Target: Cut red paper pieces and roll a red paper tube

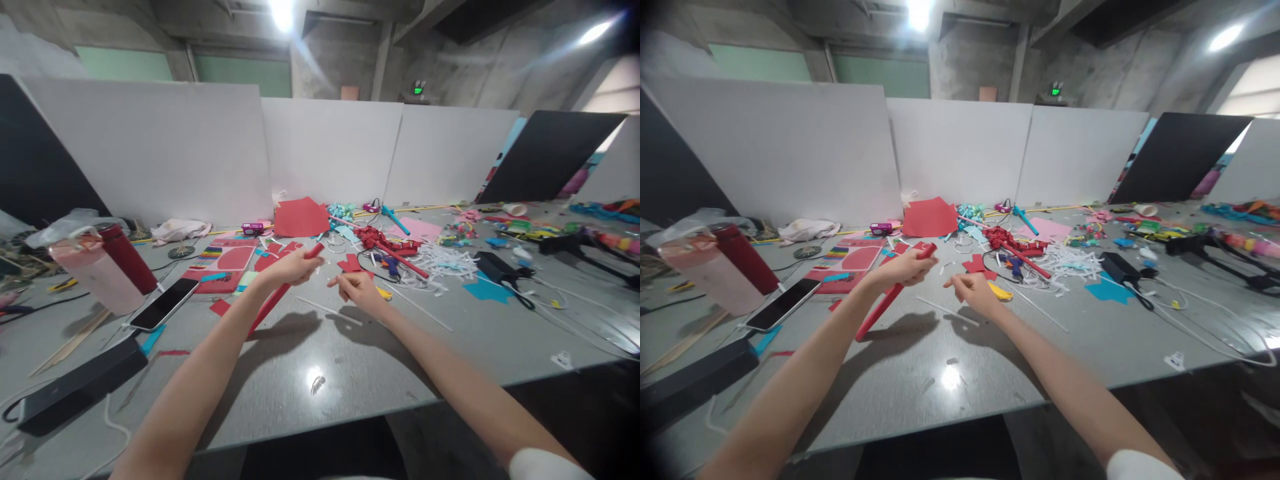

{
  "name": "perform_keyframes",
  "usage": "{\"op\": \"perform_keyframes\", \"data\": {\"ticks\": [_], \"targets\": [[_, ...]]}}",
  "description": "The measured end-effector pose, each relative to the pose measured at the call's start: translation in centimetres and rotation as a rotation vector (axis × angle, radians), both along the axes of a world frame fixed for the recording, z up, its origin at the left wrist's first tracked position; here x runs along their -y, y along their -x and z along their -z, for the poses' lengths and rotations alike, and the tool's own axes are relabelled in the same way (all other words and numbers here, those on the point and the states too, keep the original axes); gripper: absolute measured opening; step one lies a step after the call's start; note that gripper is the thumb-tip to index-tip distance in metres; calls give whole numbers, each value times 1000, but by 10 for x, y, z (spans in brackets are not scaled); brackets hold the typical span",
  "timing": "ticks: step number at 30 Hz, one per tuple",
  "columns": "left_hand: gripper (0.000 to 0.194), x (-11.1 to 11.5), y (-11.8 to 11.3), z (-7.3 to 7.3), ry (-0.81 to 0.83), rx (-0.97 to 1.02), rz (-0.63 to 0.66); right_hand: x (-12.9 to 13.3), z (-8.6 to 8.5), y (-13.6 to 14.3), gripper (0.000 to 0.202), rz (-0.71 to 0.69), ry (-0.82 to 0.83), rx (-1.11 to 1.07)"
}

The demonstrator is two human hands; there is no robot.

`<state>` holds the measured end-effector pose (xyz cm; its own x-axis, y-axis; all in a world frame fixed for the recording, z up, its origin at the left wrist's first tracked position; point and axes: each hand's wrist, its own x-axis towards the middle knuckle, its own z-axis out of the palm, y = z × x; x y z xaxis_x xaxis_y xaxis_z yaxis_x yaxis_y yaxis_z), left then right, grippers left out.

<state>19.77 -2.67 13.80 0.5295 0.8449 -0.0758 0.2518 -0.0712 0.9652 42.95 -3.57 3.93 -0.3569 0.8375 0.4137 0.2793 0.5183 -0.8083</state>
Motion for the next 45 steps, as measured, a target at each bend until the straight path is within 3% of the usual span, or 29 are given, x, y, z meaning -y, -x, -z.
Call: {"op": "perform_keyframes", "data": {"ticks": [3,6,8,11,16,20,27,31,34,40,45], "targets": [[48,-6,14,-17,-23,224,-148,12,-1,11,49,-58,-91,139],[48,-12,29,-29,-46,529,-279,24,-5,22,36,-97,-137,142],[44,-14,33,-32,-85,765,-397,29,-6,30,35,-128,-139,82],[39,-13,26,-29,-85,993,-511,33,-1,41,48,-155,-105,18],[42,-9,7,-18,-24,1062,-491,30,14,48,38,-162,115,-17],[44,-13,3,-10,37,1107,-460,30,19,47,43,-226,257,-73],[52,-11,-25,20,305,1054,-201,28,14,47,42,-221,288,-196],[54,-5,-44,39,456,1028,-142,26,11,46,47,-186,261,-197],[54,-10,-42,46,524,1113,-175,25,10,41,50,-180,233,-183],[49,-30,-16,44,627,1388,-287,21,11,27,39,-51,-68,-243],[48,-35,-6,40,586,1478,-353,19,17,21,19,-10,-221,-294]]}}
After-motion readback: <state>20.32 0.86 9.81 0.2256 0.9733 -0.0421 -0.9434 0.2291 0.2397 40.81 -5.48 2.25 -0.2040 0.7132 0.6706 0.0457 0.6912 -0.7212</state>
